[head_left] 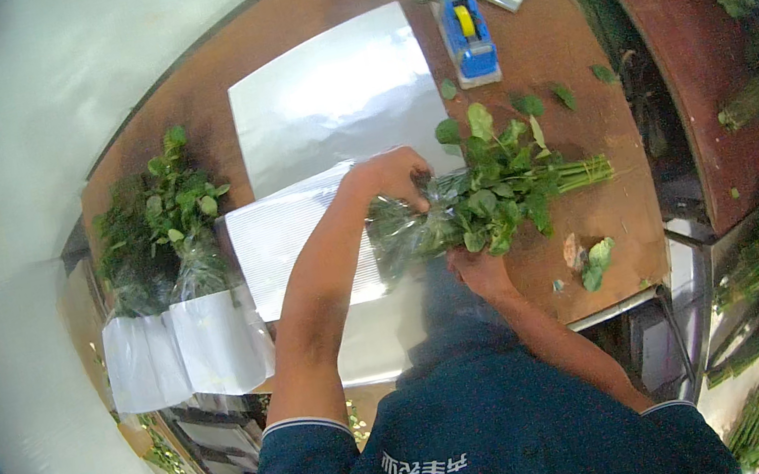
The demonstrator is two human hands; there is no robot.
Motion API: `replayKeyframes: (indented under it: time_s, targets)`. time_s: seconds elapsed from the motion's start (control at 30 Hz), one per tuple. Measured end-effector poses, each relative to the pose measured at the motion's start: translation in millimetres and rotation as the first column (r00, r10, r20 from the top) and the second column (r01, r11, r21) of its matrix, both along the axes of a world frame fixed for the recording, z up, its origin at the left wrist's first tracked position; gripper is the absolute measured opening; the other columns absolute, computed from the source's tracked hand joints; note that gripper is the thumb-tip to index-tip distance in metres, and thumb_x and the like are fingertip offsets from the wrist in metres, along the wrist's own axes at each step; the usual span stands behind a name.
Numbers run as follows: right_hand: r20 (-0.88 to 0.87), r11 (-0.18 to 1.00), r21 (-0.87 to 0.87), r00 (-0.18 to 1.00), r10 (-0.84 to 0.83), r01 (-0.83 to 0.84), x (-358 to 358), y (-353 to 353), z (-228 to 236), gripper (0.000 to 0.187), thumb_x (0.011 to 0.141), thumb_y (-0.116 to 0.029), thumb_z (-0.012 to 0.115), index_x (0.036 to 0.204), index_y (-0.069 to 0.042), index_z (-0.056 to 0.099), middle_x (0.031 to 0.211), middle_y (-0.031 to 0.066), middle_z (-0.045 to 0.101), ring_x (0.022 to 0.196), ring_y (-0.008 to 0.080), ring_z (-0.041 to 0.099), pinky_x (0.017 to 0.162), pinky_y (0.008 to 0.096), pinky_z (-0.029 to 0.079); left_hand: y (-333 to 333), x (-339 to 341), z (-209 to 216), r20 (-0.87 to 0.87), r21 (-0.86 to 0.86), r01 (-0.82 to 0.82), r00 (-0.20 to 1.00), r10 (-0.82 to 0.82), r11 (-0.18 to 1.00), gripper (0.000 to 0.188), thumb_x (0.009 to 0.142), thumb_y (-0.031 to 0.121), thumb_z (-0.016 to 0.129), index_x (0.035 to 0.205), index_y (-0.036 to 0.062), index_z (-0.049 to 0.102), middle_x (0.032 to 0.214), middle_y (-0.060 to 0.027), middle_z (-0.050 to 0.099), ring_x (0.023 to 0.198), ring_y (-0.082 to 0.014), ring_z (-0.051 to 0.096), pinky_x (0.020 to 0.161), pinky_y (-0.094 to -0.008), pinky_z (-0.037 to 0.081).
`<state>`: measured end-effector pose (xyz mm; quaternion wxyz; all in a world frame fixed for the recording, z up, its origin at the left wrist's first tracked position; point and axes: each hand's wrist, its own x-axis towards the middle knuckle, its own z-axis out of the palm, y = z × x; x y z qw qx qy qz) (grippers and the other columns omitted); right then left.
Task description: The person trims green leafy plants on a wooden table, wipes the surface with a cloth, and then places the plants into plastic bags. The person seals the bags and sets them aside on the table.
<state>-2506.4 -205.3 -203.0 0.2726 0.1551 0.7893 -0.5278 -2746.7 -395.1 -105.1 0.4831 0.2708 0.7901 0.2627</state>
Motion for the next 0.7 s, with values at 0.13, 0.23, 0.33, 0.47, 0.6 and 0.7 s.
replayKeyframes:
  time_s: [0.13,0.23,0.33,0.47,0.6,0.7]
  targets:
    - [0.055,0.791,0.389,0.869,0.493,-0.473,4,-1,-71,0.049,0.099,-0.051,0.056,0.113,-0.006,0.07,0.096,0.0253,0.074,0.088,0.0407,0.073,0.078,0.0563,0.056,10,21,0,-0.191,0.027,0.038,0.981,-0.032,0.999,0.069,0.066,0.028,0.091,0.125,0.0027,0.067,0.118,-0.0179,0.072,0.11,-0.0316,0.069,0.094,-0.0445,0.054]
    - [-0.045,0.951,0.204,0.969,0.245,-0.231,1,2,-81,0.046,0.103,-0.052,0.049,0.112,-0.013,0.071,0.096,0.0154,0.075,0.083,0.036,0.073,0.078,0.051,0.056,39,53,2,-0.208,-0.268,0.139,0.958,-0.199,0.953,0.082,0.072,0.049,0.083,0.131,-0.0027,0.06,0.129,-0.021,0.066,0.123,-0.0365,0.061,0.106,-0.0514,0.045]
    - [0.042,0.987,0.065,0.988,0.145,-0.148,-7,7,-66,0.045,0.106,-0.052,0.047,0.11,-0.014,0.071,0.092,0.0085,0.075,0.08,0.0309,0.071,0.075,0.0479,0.055,57,103,-4,-0.742,-0.334,0.009,0.615,-0.269,0.943,0.093,0.07,0.053,0.079,0.135,-0.0082,0.055,0.124,-0.0235,0.064,0.119,-0.0389,0.061,0.105,-0.0537,0.042]
    - [0.013,0.962,0.131,0.971,0.241,-0.24,-17,12,-34,0.044,0.107,-0.05,0.047,0.115,-0.012,0.067,0.097,0.0085,0.072,0.085,0.0303,0.068,0.078,0.047,0.053,60,102,-12,-0.645,-0.322,-0.031,0.738,-0.195,0.946,0.103,0.061,0.048,0.083,0.142,-0.0052,0.05,0.119,-0.0202,0.065,0.112,-0.0346,0.062,0.099,-0.0465,0.044]
    - [-0.029,0.969,0.132,0.977,0.213,-0.207,-19,9,-21,0.042,0.107,-0.047,0.047,0.122,-0.01,0.062,0.107,0.0096,0.068,0.093,0.0317,0.065,0.084,0.0463,0.051,55,97,17,-0.586,-0.321,0.013,0.783,-0.209,0.947,0.103,0.059,0.046,0.083,0.145,-0.0001,0.049,0.117,-0.017,0.064,0.112,-0.0327,0.062,0.097,-0.0443,0.043]
    - [-0.072,0.987,0.093,0.988,0.138,-0.131,-22,15,-25,0.043,0.108,-0.044,0.047,0.127,-0.008,0.059,0.114,0.0105,0.065,0.099,0.0328,0.063,0.088,0.0457,0.05,35,118,70,-0.657,-0.149,0.018,0.745,-0.112,0.989,0.105,0.057,0.044,0.083,0.147,0.0027,0.048,0.116,-0.0174,0.063,0.109,-0.0338,0.061,0.095,-0.0451,0.044]
